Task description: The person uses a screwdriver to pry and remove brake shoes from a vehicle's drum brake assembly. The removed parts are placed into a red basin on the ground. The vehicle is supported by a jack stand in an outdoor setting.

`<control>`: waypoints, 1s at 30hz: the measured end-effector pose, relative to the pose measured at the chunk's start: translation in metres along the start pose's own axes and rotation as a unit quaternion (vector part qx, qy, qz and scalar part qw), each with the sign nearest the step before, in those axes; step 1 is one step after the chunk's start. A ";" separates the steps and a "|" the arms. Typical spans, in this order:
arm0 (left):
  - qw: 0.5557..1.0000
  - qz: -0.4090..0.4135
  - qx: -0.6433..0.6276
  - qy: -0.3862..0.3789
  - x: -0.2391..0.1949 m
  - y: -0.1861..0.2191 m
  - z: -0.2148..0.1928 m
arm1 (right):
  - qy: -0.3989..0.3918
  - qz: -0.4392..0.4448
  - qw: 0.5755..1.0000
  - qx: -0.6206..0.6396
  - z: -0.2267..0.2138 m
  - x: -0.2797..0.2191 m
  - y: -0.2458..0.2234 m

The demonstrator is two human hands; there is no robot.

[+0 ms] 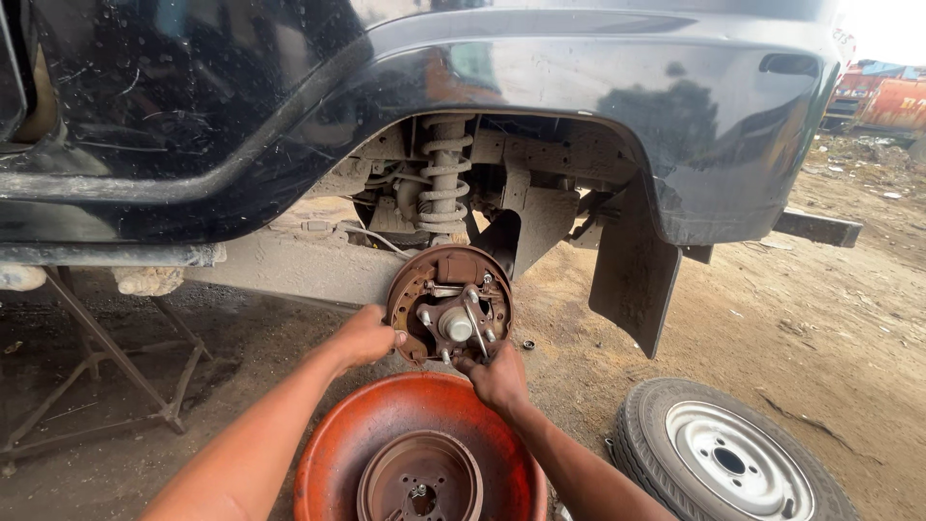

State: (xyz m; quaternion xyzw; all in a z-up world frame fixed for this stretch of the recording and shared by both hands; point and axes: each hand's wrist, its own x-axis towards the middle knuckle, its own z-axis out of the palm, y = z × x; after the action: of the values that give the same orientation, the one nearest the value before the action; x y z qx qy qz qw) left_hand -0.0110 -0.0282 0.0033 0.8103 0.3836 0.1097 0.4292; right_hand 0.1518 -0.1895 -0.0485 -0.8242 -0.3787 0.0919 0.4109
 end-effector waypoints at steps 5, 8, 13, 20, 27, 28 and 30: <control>1.000 0.015 -0.006 0.001 0.011 -0.008 0.005 | 0.017 0.057 0.998 -0.032 0.002 -0.010 -0.008; 1.000 0.016 0.012 0.004 0.008 -0.007 0.007 | 0.043 0.067 0.996 -0.045 0.005 -0.016 -0.014; 0.999 0.020 0.037 0.001 -0.005 0.001 0.005 | 0.068 0.040 0.987 -0.142 0.008 -0.010 -0.008; 1.000 0.008 0.027 -0.006 -0.012 0.006 0.000 | 0.091 0.087 0.992 -0.008 0.017 0.002 0.009; 1.000 0.010 0.029 -0.005 -0.003 0.004 -0.001 | 0.083 0.002 0.995 0.057 0.028 -0.008 0.018; 0.999 0.009 0.037 -0.007 -0.002 0.002 0.001 | 0.085 -0.053 0.994 0.046 0.026 -0.015 0.020; 0.999 0.008 0.051 -0.008 0.002 0.002 0.000 | 0.062 -0.068 0.993 0.071 0.021 -0.024 0.018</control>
State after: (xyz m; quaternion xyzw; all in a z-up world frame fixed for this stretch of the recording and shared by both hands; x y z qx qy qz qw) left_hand -0.0083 -0.0271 0.0042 0.8350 0.3787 0.0869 0.3897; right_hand 0.1353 -0.2000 -0.0794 -0.7696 -0.3998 0.0390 0.4963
